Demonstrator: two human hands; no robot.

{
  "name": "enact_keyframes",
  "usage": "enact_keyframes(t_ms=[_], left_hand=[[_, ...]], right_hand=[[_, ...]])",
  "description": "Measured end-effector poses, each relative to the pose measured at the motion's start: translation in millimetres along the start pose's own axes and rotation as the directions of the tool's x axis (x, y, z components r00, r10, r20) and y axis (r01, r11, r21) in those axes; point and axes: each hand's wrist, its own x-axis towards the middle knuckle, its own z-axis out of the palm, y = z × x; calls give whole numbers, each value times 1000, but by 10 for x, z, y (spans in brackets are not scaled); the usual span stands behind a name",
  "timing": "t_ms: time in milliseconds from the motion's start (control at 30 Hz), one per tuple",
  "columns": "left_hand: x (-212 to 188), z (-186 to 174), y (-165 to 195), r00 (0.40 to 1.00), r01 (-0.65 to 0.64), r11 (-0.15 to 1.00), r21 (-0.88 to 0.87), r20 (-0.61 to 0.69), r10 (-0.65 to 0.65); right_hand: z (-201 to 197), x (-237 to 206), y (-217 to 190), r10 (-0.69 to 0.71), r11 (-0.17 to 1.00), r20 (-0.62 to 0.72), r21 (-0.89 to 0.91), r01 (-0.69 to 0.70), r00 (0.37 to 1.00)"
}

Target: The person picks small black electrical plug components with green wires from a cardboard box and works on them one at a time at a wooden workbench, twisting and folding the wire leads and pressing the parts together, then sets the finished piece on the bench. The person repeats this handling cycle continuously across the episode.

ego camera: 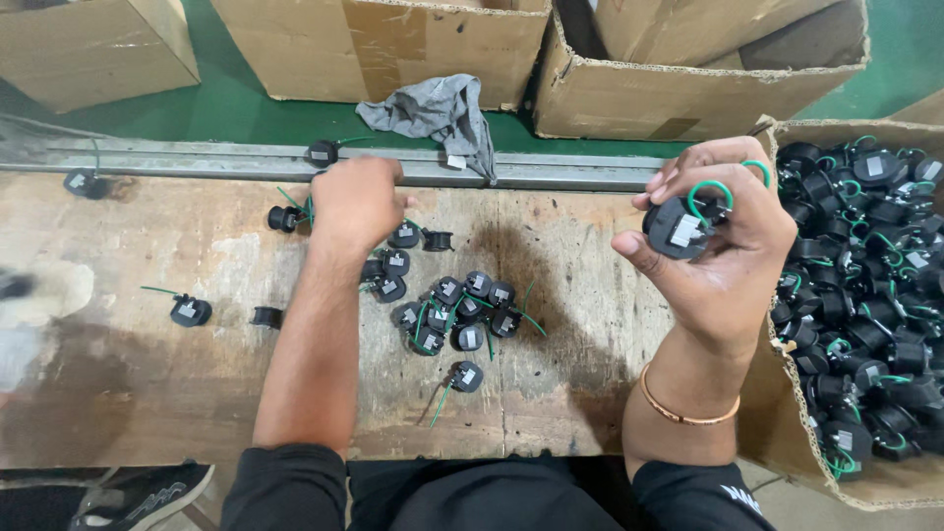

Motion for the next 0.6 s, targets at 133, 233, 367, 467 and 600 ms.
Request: enact_keyframes(t_ms=[133, 233, 367, 467, 600], left_hand=[[-1, 79, 42, 962, 12, 993, 120, 271, -44], [-22, 75, 123, 986, -56, 994, 91, 161, 40], [-89, -140, 225, 982, -157, 976, -154, 80, 170], [-218, -402, 333, 939, -344, 892, -292, -134, 318], [-392, -727, 503, 843, -535, 658, -530, -388, 373]], right_hand=[[28, 8, -28, -9, 1000, 11, 14, 9, 1000], [47, 38, -41, 26, 994, -2, 108, -26, 1000], [42, 51, -43, 100, 980, 28, 170, -104, 995], [44, 43, 15, 154, 972, 60, 170, -162, 986], [73, 128, 216, 216, 855, 326, 393, -339, 921]])
